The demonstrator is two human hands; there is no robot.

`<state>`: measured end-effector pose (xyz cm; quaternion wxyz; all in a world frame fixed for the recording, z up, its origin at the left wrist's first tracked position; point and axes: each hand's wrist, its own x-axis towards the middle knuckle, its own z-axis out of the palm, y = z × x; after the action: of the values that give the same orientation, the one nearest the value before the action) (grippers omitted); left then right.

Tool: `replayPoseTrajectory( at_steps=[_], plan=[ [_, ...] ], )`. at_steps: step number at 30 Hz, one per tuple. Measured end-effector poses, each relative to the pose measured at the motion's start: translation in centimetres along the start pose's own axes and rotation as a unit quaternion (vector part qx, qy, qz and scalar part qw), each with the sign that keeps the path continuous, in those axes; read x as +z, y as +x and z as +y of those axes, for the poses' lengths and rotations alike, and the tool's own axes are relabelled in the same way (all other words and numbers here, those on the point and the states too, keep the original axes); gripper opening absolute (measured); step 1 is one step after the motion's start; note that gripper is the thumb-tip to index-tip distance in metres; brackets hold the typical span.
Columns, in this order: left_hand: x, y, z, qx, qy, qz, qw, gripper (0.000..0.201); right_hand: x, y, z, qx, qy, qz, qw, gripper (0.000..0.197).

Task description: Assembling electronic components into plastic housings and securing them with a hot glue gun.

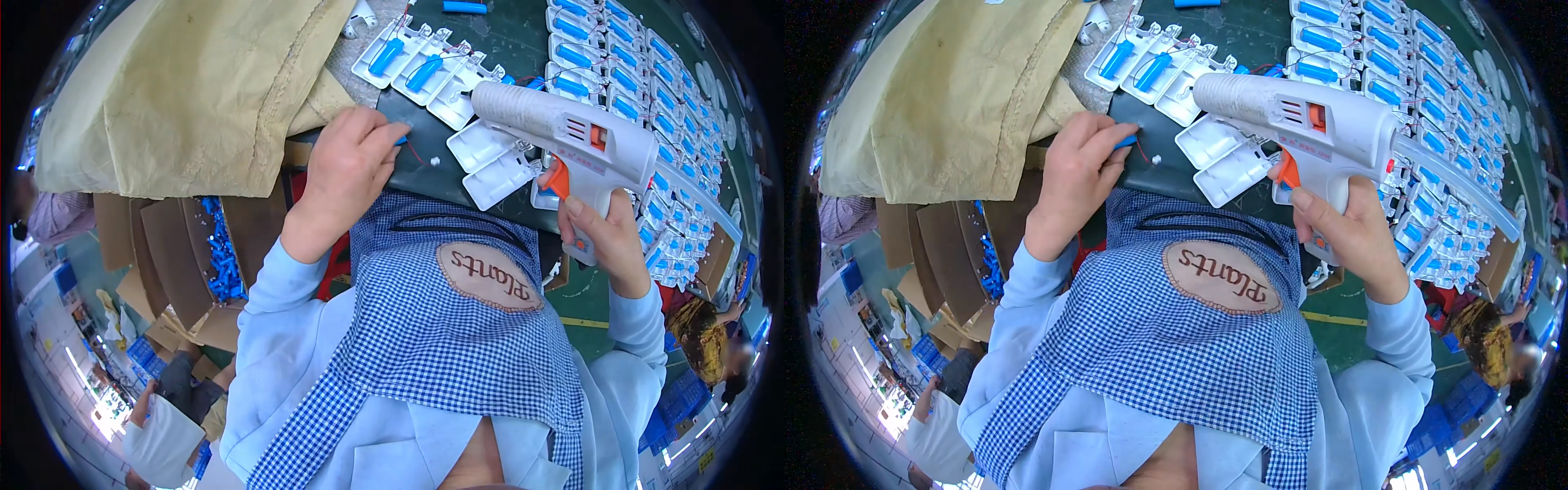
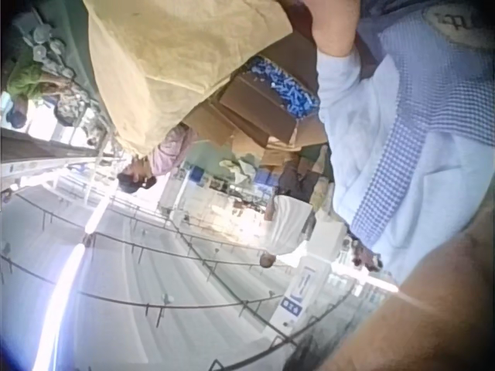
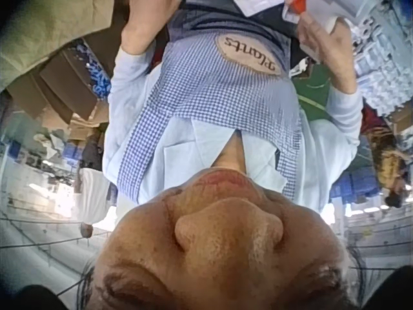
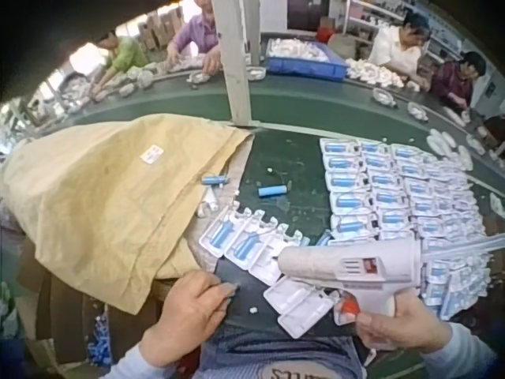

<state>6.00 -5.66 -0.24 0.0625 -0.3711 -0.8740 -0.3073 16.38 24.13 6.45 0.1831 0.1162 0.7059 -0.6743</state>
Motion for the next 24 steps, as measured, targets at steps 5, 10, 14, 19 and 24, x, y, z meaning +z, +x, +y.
replayPoseTrajectory(
  at_steps=[5,10,14,19,24],
  plan=[
    [-0.3,1.0,0.6,0.045,0.078,-0.035,0.995,0.02,-0.3,-0.4,0.4,0.011,-0.022,0.005,1.0,0.032],
    [-1.1,3.0,0.5,0.031,0.054,-0.095,0.994,0.012,-0.1,-0.5,0.4,0.026,0.009,0.021,0.999,0.03],
    [-1.1,6.7,1.5,0.042,-0.043,0.018,0.998,0.01,-0.5,-0.5,0.8,0.019,-0.003,0.008,1.0,0.03],
    [4.1,11.0,-1.7,0.263,0.055,0.219,0.938,0.011,-0.2,-0.9,0.6,0.003,0.01,-0.004,1.0,0.031],
    [4.1,10.5,0.0,0.143,0.091,0.024,0.985,0.004,0.3,-1.1,0.3,-0.006,0.019,0.034,0.999,0.033]
  ],
)
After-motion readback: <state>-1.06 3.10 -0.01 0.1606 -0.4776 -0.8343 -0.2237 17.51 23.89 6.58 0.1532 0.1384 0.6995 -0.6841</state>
